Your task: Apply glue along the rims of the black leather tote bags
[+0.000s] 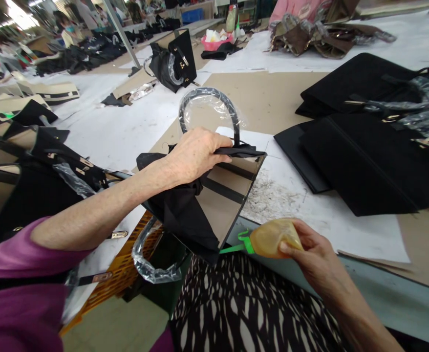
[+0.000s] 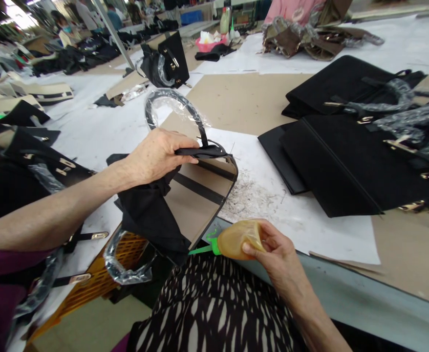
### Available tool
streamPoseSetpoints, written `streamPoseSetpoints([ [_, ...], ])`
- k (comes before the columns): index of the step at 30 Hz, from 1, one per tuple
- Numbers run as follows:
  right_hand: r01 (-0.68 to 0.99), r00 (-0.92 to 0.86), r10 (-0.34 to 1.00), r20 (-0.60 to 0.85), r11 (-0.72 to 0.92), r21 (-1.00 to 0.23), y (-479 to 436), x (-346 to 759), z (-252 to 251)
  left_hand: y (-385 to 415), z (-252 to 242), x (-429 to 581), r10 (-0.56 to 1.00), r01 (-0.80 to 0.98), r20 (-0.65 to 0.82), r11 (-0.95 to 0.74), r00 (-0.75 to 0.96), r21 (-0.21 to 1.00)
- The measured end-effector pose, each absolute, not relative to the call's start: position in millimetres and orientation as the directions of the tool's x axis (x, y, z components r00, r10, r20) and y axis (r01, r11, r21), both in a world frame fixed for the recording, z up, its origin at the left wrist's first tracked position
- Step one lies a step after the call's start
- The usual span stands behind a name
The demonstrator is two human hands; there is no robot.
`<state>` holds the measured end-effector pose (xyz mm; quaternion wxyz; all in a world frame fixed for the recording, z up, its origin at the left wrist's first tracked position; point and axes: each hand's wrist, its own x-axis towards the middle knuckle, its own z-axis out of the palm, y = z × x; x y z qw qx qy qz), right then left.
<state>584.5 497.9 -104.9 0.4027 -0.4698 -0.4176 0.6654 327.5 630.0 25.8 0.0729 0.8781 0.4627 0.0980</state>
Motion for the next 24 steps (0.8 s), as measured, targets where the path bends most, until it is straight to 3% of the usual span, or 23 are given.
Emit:
streamPoseSetpoints([
  [4,-0.172,-0.250,0.916,-0.313,-0.360,-0.917,489.6,583.7,-105.4,629.4,26.5,327.7,0.830,0.801,0.111,-0.557,0.547,0.218],
  [10,-0.221,-0.135,0.921,-0.365,-0.387,-0.895,481.4,583.1,-105.0,628.7,27.0,328.3,0.832,0.801,0.117,-0.554,0.542,0.229],
  [20,-0.066,0.056,0.982,-0.179,-0.175,-0.982,471.8,578.5,-92.6,630.0,26.2,327.8,0.841,0.802,0.104,-0.539,0.531,0.257],
  [24,-0.083,0.061,0.982,-0.178,-0.173,-0.981,464.9,577.9,-92.8,629.7,26.8,328.5,0.846,0.808,0.093,-0.529,0.524,0.261],
])
